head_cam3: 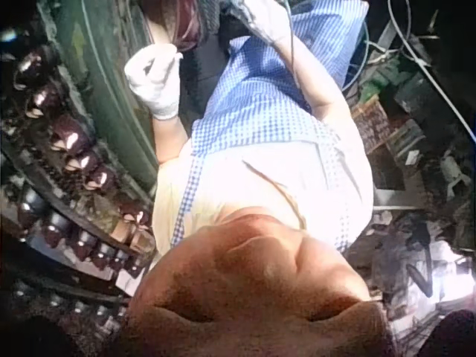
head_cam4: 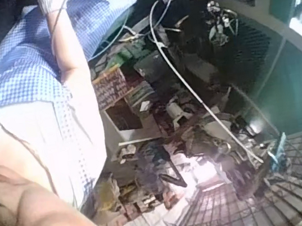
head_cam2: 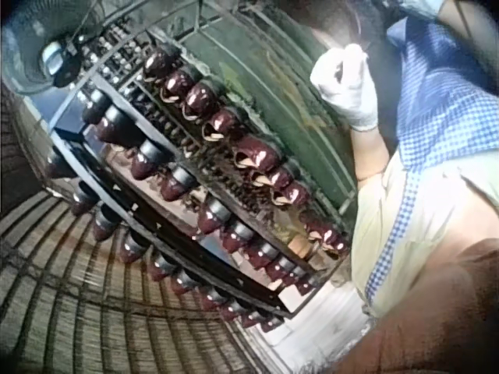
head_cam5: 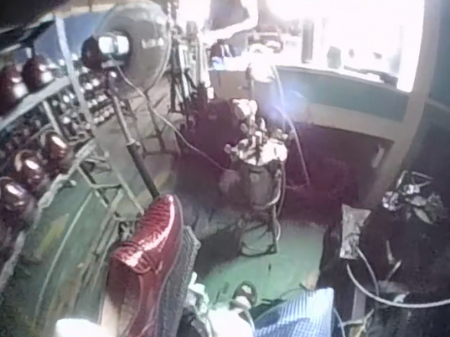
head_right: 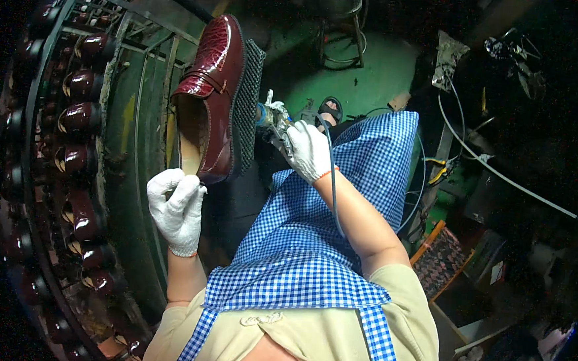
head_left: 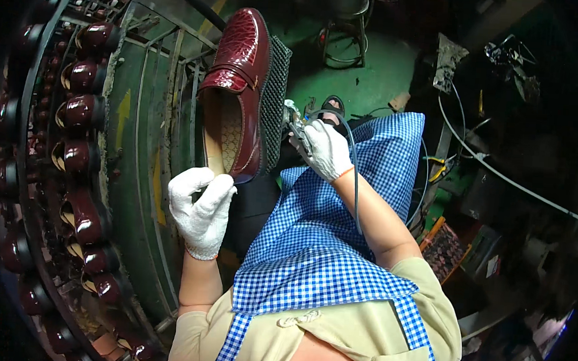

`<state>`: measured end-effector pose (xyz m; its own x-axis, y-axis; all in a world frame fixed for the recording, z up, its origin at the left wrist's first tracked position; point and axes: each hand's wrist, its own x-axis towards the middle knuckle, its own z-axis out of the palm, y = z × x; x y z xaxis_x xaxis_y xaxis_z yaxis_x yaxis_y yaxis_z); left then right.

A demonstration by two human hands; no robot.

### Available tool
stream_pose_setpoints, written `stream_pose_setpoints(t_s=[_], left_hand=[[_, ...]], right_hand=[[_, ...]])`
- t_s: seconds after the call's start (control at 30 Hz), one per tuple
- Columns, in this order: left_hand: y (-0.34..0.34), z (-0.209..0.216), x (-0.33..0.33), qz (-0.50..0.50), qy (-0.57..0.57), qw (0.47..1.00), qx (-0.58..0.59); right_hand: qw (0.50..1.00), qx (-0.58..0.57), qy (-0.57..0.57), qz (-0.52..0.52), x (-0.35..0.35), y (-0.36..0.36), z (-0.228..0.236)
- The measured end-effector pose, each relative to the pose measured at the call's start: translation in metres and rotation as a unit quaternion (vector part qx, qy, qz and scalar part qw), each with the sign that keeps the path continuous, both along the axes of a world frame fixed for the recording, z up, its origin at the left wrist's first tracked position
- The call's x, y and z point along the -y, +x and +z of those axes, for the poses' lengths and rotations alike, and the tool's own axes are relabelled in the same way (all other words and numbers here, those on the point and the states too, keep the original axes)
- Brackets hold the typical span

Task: The person sits in a workshop and uses a spray gun to apply a glossy finish to maroon leather shoes. They pick up shoes from a nearby rack, hold them in their left hand, and spray the exterior and interior surfaces with their right hand before returning them to the rack.

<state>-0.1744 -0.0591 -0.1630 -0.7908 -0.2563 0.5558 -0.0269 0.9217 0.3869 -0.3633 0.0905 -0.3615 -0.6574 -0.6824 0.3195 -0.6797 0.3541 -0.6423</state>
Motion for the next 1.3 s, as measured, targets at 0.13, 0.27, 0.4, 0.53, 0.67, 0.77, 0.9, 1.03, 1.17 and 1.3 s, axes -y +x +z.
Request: stream_pose_setpoints(t_s=[0.13,0.27,0.4,0.53,0.67,0.77,0.9,1.03,1.17,1.3], left_hand=[[0.003,0.019,-0.004,-0.028,-0.025,0.999,0.018],[0.009,0.018,-0.001,-0.038,0.012,0.999,0.025],[0.012,0.016,-0.007,-0.027,-0.004,0.999,0.016],[0.015,0.014,-0.007,-0.025,-0.013,0.999,0.022],[0.014,0.015,-0.005,-0.037,-0.026,0.999,0.022],[0.015,0.013,-0.004,-0.043,-0.023,0.999,0.02],[0.011,0.015,-0.002,-0.04,-0.036,0.999,0.008],[0.006,0.027,0.005,-0.08,-0.055,0.994,0.047],[-0.01,0.047,0.012,-0.142,-0.093,0.981,0.093],[-0.03,0.067,0.013,-0.209,-0.121,0.96,0.143]], right_hand=[[0.997,0.038,-0.046,0.044,-0.038,0.008,0.027],[0.985,0.138,-0.102,-0.008,-0.075,0.012,0.085],[0.953,0.252,-0.141,0.089,-0.091,0.016,0.127],[0.947,0.237,-0.176,0.129,-0.082,0.022,0.135],[0.95,0.222,-0.177,0.128,-0.069,0.023,0.127],[0.939,0.242,-0.212,0.123,-0.064,0.024,0.123],[0.945,0.25,-0.176,0.115,-0.061,0.024,0.125],[0.952,0.238,-0.153,0.112,-0.06,0.022,0.132],[0.954,0.237,-0.141,0.118,-0.063,0.019,0.138],[0.963,0.209,-0.124,0.119,-0.075,0.018,0.144]])
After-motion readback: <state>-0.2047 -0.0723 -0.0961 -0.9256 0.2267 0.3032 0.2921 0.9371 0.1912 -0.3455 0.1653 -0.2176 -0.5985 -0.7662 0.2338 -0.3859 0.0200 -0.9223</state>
